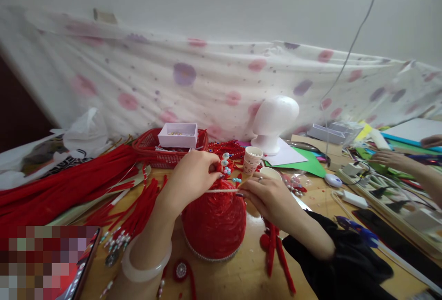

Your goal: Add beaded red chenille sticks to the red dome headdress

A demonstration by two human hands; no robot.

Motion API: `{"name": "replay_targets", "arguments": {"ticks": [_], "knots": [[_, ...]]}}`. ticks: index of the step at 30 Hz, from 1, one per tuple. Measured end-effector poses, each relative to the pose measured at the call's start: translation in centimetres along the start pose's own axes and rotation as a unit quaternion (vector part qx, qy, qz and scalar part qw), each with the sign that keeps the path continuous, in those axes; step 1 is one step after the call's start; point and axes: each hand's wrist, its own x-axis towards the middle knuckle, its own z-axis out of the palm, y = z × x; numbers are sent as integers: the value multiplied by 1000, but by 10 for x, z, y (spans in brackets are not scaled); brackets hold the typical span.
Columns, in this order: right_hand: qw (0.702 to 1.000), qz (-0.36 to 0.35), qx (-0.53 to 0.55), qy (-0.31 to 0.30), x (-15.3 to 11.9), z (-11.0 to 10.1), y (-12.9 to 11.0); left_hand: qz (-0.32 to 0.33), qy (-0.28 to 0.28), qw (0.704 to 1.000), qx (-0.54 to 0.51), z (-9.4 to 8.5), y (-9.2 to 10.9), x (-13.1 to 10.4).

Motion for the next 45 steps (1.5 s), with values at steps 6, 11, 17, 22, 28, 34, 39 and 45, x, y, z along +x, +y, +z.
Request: {"name": "replay_targets", "arguments": {"ticks": [6, 11, 17, 22, 28, 34, 39, 45], "knots": [[996, -66, -32, 58, -8, 8, -1, 4, 6, 1000, -6, 2, -2, 0], [983, -122, -100, 96, -14, 10, -5, 5, 3, 1000, -6, 3, -2, 1], [963, -173, -139, 156, -19, 9, -7, 17, 12, 1000, -14, 4, -3, 1], [974, -134, -137, 117, -16, 11, -2, 27, 13, 999, -20, 4, -5, 0], [981, -114, -149, 57, -14, 12, 1, 30, 7, 999, -21, 2, -5, -1], [983, -117, -135, 49, -18, 9, -6, 33, 13, 999, -18, 2, -6, 0], [987, -101, -123, 20, -17, 5, -8, 38, 11, 999, -21, 3, -7, 0], [992, -59, -89, -61, -10, -2, -6, 35, 7, 999, -29, 3, -6, 1]]}}
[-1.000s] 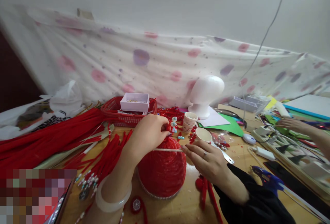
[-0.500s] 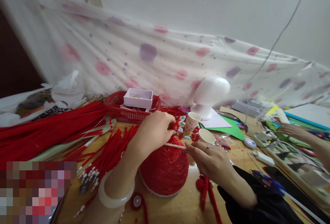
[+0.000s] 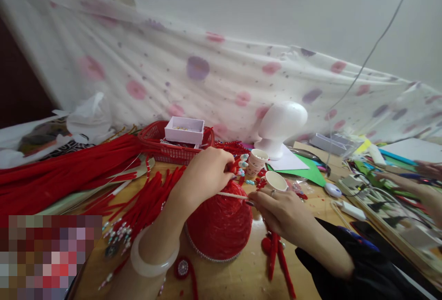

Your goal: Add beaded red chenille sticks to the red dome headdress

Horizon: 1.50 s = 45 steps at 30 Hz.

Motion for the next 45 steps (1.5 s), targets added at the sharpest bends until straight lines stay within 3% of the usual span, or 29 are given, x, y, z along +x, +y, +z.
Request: {"name": "replay_targets", "arguments": {"ticks": [5, 17, 23, 27, 31, 39, 45], "knots": [[996, 38, 19, -76, 2, -1, 2, 4, 0, 1000, -3, -1, 0, 1], [979, 126, 71, -144, 12, -5, 2, 5, 4, 1000, -6, 0, -2, 0], [985, 103, 96, -101, 11, -8, 4, 9, 3, 1000, 3, 0, -3, 0], [980, 107, 122, -110, 7, -9, 1, 3, 4, 1000, 10, 0, -3, 0], [984, 60, 136, -100, 6, -13, -5, 5, 7, 1000, 17, 0, -2, 0], [996, 79, 34, -3, 13, -6, 5, 5, 4, 1000, 2, 1, -4, 0], [993, 101, 24, -59, 5, 13, 11, 6, -2, 1000, -15, 1, -4, 0]]}}
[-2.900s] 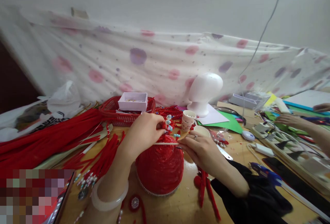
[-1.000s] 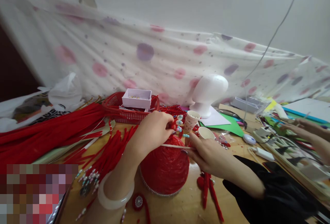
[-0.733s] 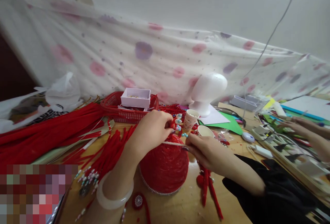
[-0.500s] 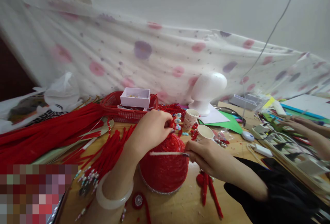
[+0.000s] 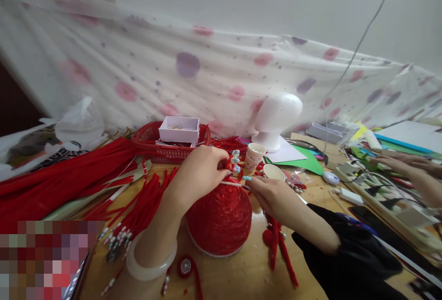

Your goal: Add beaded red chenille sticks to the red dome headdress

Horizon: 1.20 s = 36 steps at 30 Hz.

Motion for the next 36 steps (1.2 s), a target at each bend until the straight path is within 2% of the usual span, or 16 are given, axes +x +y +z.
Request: {"name": "replay_targets", "arguments": {"ticks": [3, 6, 13, 15, 18, 21, 23, 27, 30, 33, 36], "knots": [[1000, 10, 9, -23, -3, 5, 0, 11, -8, 1000, -13, -2, 3, -2], [999, 26, 13, -14, -3, 9, -1, 15, -19, 999, -45, -5, 6, -3], [983, 65, 171, -37, 3, -7, -5, 9, -7, 999, -53, -10, 9, -4], [984, 63, 165, -21, 5, -14, -6, 8, -5, 999, -52, -10, 9, -3], [997, 26, 67, 25, 6, -18, -6, 5, -4, 999, -50, -9, 9, -3], [998, -13, -10, 57, 5, -14, -5, 1, 0, 999, -53, -9, 9, -4], [999, -15, 17, 50, 4, -11, -4, 0, -1, 999, -50, -9, 9, -4], [991, 25, 134, -8, 2, -5, -5, -2, -8, 999, -42, -9, 9, -3], [988, 60, 142, -30, 4, -5, -3, 0, -9, 999, -39, -9, 7, -2], [987, 72, 140, -25, 6, -9, 0, -5, -3, 999, -37, -7, 5, -1], [984, 57, 166, 9, 8, -13, 3, 1, 0, 1000, -29, -6, 5, 0]]}}
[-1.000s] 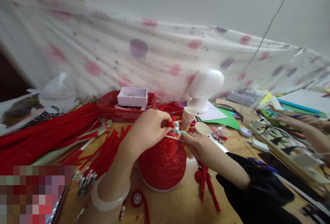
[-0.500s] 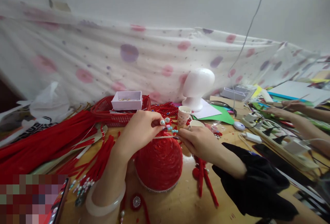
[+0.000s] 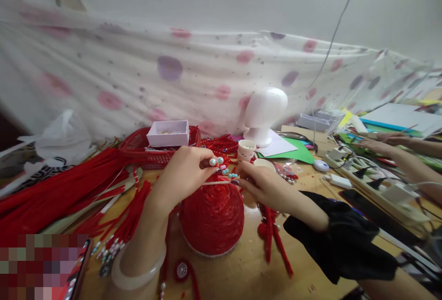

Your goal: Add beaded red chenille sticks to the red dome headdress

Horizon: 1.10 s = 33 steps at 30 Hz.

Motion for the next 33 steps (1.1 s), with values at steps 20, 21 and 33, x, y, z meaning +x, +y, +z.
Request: {"name": "replay_targets", "arguments": {"ticks": [20, 21, 33], "knots": [[986, -76, -120, 83, -10, -2, -14, -4, 8, 1000, 13, 2, -1, 1], [984, -83, -131, 84, -12, 0, -16, -4, 9, 1000, 9, 3, -1, 1], [981, -76, -146, 101, -22, 6, -26, 6, 3, 1000, -9, 9, 4, 1]]}}
